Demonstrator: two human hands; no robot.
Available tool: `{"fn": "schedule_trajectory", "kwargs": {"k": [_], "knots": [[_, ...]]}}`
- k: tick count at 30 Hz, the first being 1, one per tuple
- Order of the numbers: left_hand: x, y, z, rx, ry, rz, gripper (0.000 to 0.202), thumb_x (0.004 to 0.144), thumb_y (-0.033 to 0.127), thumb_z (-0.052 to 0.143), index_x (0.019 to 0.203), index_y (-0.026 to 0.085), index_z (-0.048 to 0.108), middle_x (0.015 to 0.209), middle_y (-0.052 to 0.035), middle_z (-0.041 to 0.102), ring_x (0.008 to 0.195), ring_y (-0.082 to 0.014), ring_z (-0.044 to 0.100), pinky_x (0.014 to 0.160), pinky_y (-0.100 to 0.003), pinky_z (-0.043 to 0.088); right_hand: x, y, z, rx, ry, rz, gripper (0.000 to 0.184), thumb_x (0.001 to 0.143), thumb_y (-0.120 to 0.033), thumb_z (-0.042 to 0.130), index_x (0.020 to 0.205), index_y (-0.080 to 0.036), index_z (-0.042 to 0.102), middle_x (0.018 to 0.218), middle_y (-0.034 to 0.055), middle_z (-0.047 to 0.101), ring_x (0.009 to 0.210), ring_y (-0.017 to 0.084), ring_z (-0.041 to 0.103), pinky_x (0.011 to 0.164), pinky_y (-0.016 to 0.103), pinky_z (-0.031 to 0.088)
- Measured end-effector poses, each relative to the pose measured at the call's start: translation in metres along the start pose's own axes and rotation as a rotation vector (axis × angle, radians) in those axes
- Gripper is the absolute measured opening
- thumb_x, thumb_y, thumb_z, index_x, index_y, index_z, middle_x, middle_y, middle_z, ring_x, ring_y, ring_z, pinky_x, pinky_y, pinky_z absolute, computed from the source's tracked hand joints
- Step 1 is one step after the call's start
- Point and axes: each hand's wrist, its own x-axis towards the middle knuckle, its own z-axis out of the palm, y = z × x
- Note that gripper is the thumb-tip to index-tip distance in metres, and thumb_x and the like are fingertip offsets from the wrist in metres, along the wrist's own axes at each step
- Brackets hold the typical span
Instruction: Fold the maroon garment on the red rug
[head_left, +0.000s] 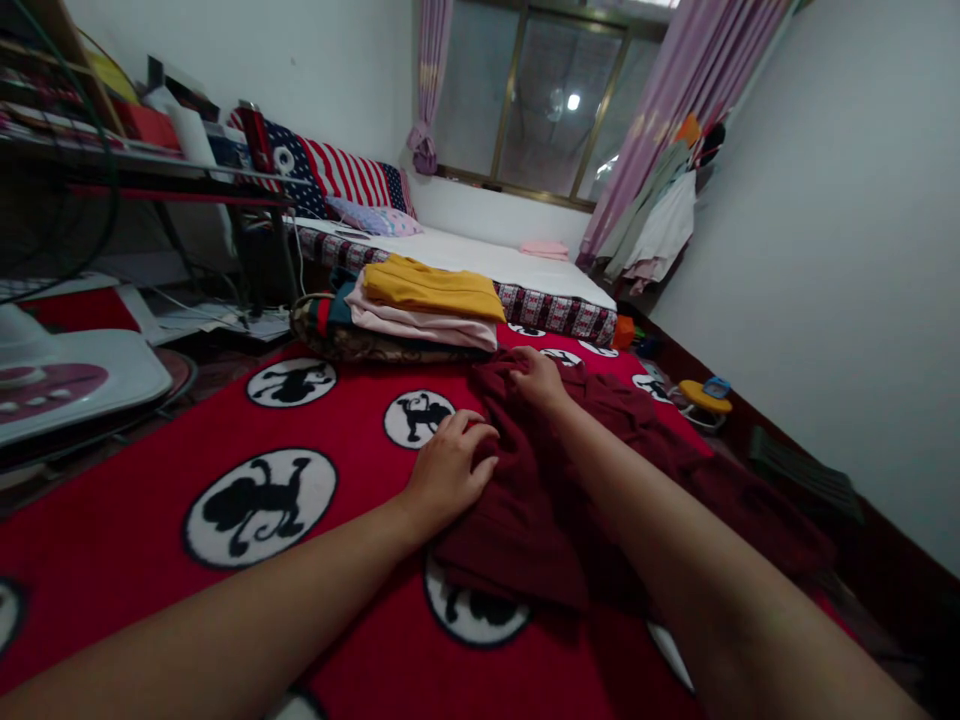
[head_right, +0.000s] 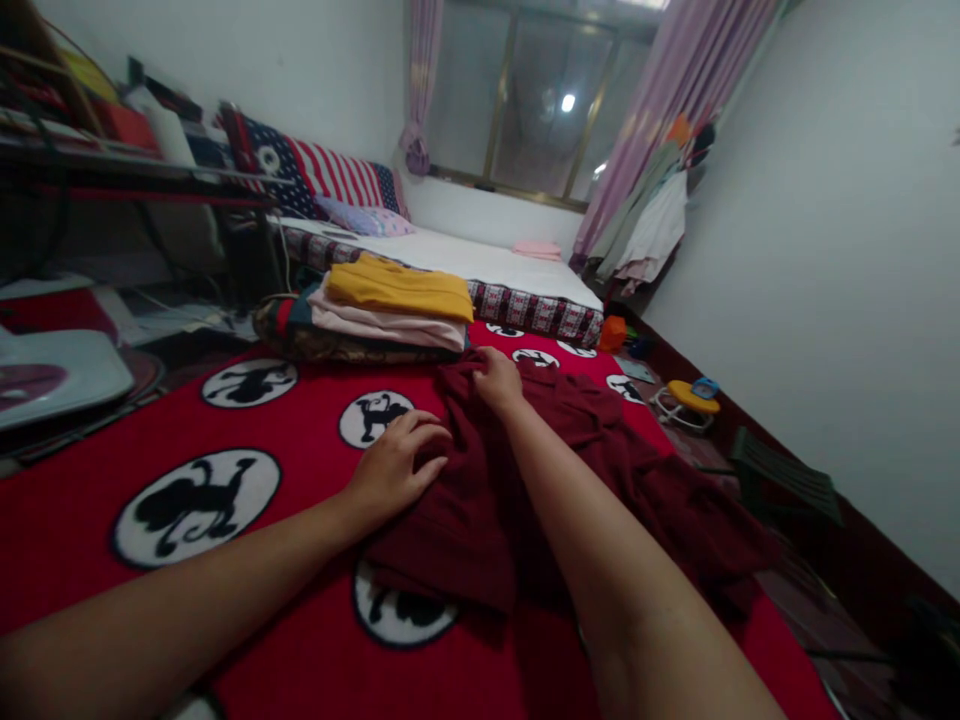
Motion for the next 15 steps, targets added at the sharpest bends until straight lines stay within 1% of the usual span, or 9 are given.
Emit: {"fn": "schedule_trajectory", "kwargs": {"k": [2, 4, 6, 7, 8, 9, 12, 13, 15], "knots": [[0.000, -0.005, 0.003, -0.003, -0.021, -0.023, 0.022, 0.081, 0.021, 0.062, 0.103, 0.022, 0.067, 0.110, -0.0066, 0.058, 0.107, -0.0231, 0.054, 0.095, -0.036, 0.046, 0.006, -0.004, 0.013, 0.096, -0.020, -0.012, 0.042, 0.077, -0.018, 0.061, 0.120, -0.018, 0.062, 0.107, 0.0049, 0.071, 0.094, 0.016, 0.065, 0.086, 0.026, 0.049], [0.000, -0.004, 0.005, 0.010, -0.032, -0.029, 0.022, 0.081, 0.021, 0.063, 0.103, 0.022, 0.066, 0.107, -0.0060, 0.057, 0.104, -0.0225, 0.054, 0.093, -0.035, 0.047, 0.009, -0.002, 0.017, 0.125, -0.039, 0.020, 0.036, 0.076, -0.024, 0.066, 0.111, -0.020, 0.067, 0.093, 0.0020, 0.074, 0.082, 0.015, 0.067, 0.077, 0.024, 0.049], [-0.001, -0.002, 0.005, 0.037, -0.034, -0.037, 0.025, 0.079, 0.022, 0.064, 0.104, 0.024, 0.066, 0.106, -0.0055, 0.056, 0.103, -0.0227, 0.054, 0.091, -0.036, 0.047, 0.011, 0.004, 0.015, 0.107, -0.023, 0.083, 0.023, 0.074, -0.027, 0.067, 0.095, -0.019, 0.073, 0.079, 0.0012, 0.073, 0.073, 0.015, 0.066, 0.071, 0.023, 0.049], [-0.001, 0.000, 0.006, 0.051, -0.034, -0.047, 0.027, 0.078, 0.022, 0.066, 0.105, 0.024, 0.066, 0.106, -0.0054, 0.056, 0.103, -0.0230, 0.054, 0.091, -0.036, 0.047, 0.012, 0.009, 0.011, 0.090, 0.009, 0.124, 0.019, 0.075, -0.027, 0.065, 0.088, -0.017, 0.074, 0.076, 0.0022, 0.073, 0.071, 0.016, 0.066, 0.069, 0.023, 0.048], [-0.001, 0.001, 0.006, 0.065, -0.033, -0.060, 0.029, 0.077, 0.023, 0.067, 0.106, 0.025, 0.065, 0.107, -0.0054, 0.056, 0.103, -0.0234, 0.054, 0.091, -0.037, 0.047, 0.013, 0.014, 0.007, 0.072, 0.055, 0.163, 0.021, 0.078, -0.028, 0.060, 0.086, -0.015, 0.074, 0.075, 0.0042, 0.072, 0.071, 0.017, 0.066, 0.069, 0.024, 0.048], [-0.001, 0.001, 0.006, 0.076, -0.033, -0.074, 0.030, 0.076, 0.024, 0.068, 0.106, 0.025, 0.065, 0.108, -0.0055, 0.055, 0.103, -0.0238, 0.053, 0.091, -0.037, 0.047, 0.014, 0.020, 0.003, 0.051, 0.113, 0.203, 0.027, 0.082, -0.029, 0.053, 0.088, -0.013, 0.073, 0.079, 0.0070, 0.073, 0.073, 0.019, 0.066, 0.069, 0.026, 0.048], [0.000, 0.001, 0.007, 0.095, -0.036, -0.106, 0.032, 0.075, 0.027, 0.069, 0.107, 0.025, 0.065, 0.111, -0.0062, 0.054, 0.104, -0.0249, 0.052, 0.092, -0.039, 0.046, 0.018, 0.036, -0.008, -0.020, 0.303, 0.330, 0.047, 0.090, -0.029, 0.031, 0.110, -0.005, 0.066, 0.094, 0.0145, 0.071, 0.086, 0.023, 0.065, 0.075, 0.031, 0.048], [0.000, 0.000, 0.007, 0.100, -0.036, -0.115, 0.033, 0.075, 0.028, 0.069, 0.108, 0.025, 0.065, 0.112, -0.0063, 0.054, 0.105, -0.0252, 0.052, 0.092, -0.040, 0.045, 0.019, 0.040, -0.010, -0.042, 0.339, 0.356, 0.049, 0.090, -0.028, 0.028, 0.115, -0.004, 0.063, 0.097, 0.0156, 0.070, 0.089, 0.025, 0.064, 0.077, 0.033, 0.048], [0.000, -0.001, 0.008, 0.112, -0.031, -0.139, 0.035, 0.075, 0.030, 0.069, 0.110, 0.026, 0.064, 0.114, -0.0064, 0.053, 0.107, -0.0256, 0.051, 0.094, -0.041, 0.044, 0.019, 0.046, -0.011, -0.069, 0.350, 0.364, 0.048, 0.088, -0.026, 0.031, 0.119, -0.005, 0.060, 0.098, 0.0151, 0.069, 0.093, 0.025, 0.062, 0.080, 0.034, 0.047]]}}
